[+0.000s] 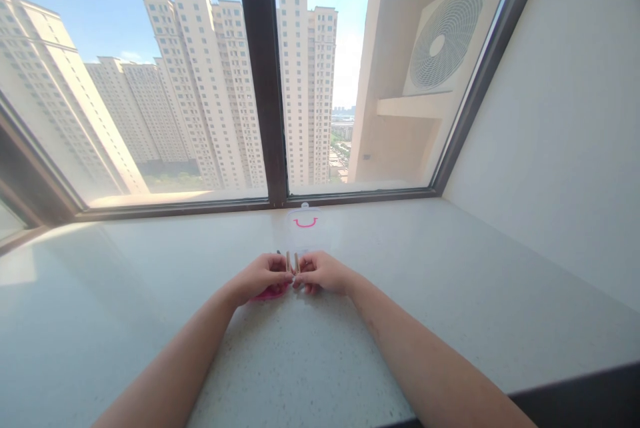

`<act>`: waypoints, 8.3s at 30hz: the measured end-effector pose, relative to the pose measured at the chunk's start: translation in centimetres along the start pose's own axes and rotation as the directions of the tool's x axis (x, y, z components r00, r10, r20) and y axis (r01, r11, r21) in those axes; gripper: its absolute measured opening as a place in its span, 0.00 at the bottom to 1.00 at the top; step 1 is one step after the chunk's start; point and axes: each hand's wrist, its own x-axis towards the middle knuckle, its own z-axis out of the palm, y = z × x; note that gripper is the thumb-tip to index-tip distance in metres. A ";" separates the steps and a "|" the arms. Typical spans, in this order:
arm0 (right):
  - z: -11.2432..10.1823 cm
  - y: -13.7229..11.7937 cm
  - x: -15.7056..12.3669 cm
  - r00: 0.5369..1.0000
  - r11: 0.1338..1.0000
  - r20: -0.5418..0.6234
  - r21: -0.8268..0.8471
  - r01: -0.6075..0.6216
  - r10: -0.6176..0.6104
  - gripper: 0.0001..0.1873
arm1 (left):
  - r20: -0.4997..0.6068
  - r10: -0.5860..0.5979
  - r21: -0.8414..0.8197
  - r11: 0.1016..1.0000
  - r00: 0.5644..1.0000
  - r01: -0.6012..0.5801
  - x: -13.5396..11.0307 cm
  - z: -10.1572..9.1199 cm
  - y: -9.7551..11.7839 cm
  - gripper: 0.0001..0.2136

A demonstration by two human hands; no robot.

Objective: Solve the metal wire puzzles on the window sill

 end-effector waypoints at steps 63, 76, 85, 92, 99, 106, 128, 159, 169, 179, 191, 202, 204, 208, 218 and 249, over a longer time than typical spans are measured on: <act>0.0 -0.2 -0.1 0.999 1.000 0.034 -0.008 -0.013 0.014 0.14 | 0.009 0.009 -0.042 0.999 1.000 -0.009 -0.1 0.2 0.3 0.16; 0.0 -0.4 -0.3 0.999 1.000 0.051 -0.015 -0.006 0.007 0.16 | -0.010 0.031 0.021 0.999 0.999 -0.031 -0.1 -0.1 0.1 0.15; 0.1 -0.7 -0.3 0.999 1.000 0.038 -0.019 -0.017 0.018 0.14 | -0.018 0.034 0.033 0.999 0.999 -0.033 -0.1 -0.1 0.2 0.16; 0.1 -0.4 -0.2 0.999 1.000 0.034 -0.014 -0.006 0.007 0.14 | -0.013 0.040 0.015 0.999 0.999 -0.039 -0.1 0.0 0.4 0.15; -0.1 -0.3 -0.1 0.999 1.000 0.049 -0.018 -0.007 0.008 0.15 | -0.028 0.033 0.020 0.999 0.999 -0.032 -0.3 0.2 0.9 0.14; 0.0 -0.5 -0.2 0.999 0.999 0.043 -0.030 -0.015 0.016 0.17 | -0.049 0.017 0.028 0.999 0.999 -0.016 -0.3 0.2 0.8 0.14; -0.1 -0.1 -0.1 0.999 1.000 0.043 0.001 0.012 -0.012 0.14 | -0.072 0.083 0.032 0.996 0.994 -0.081 -0.2 0.1 0.9 0.12; -0.2 -0.1 -0.1 0.999 1.000 0.044 -0.009 0.024 -0.024 0.12 | -0.073 0.091 0.022 0.996 0.993 -0.089 0.0 0.0 0.8 0.09; -0.3 0.2 0.0 0.999 1.000 0.046 -0.007 0.024 -0.024 0.13 | -0.079 0.079 0.020 0.997 0.994 -0.078 -0.1 0.0 1.1 0.09; -0.2 -0.2 -0.1 0.999 1.000 0.034 -0.012 0.001 0.000 0.14 | -0.093 0.068 0.023 0.998 0.993 -0.066 -0.3 0.2 1.3 0.10; -0.1 -0.1 0.0 0.999 1.000 0.037 -0.019 0.009 -0.008 0.16 | -0.101 0.062 0.032 0.998 0.993 -0.059 -0.3 0.2 1.4 0.11; -0.1 0.0 0.0 0.999 1.000 0.033 -0.013 0.008 -0.008 0.17 | -0.086 0.063 0.009 0.998 0.994 -0.062 -0.4 0.1 1.4 0.12; -0.1 -0.1 -0.1 0.999 1.000 0.035 -0.018 0.015 -0.014 0.17 | -0.090 0.061 0.009 0.998 0.994 -0.061 -0.4 0.2 1.4 0.13; -0.1 -0.2 -0.2 0.999 0.999 0.030 -0.029 0.015 -0.014 0.15 | -0.104 0.046 0.029 0.999 0.994 -0.043 -0.4 0.2 1.5 0.14; -0.1 -0.2 -0.2 1.000 1.000 0.025 -0.027 0.007 -0.006 0.16 | -0.092 0.060 0.038 0.998 0.994 -0.057 -0.4 0.0 1.4 0.13; -0.1 -0.2 -0.1 0.999 1.000 0.038 -0.010 0.027 -0.026 0.11 | -0.075 0.072 0.024 0.997 0.995 -0.071 0.0 -0.1 0.6 0.14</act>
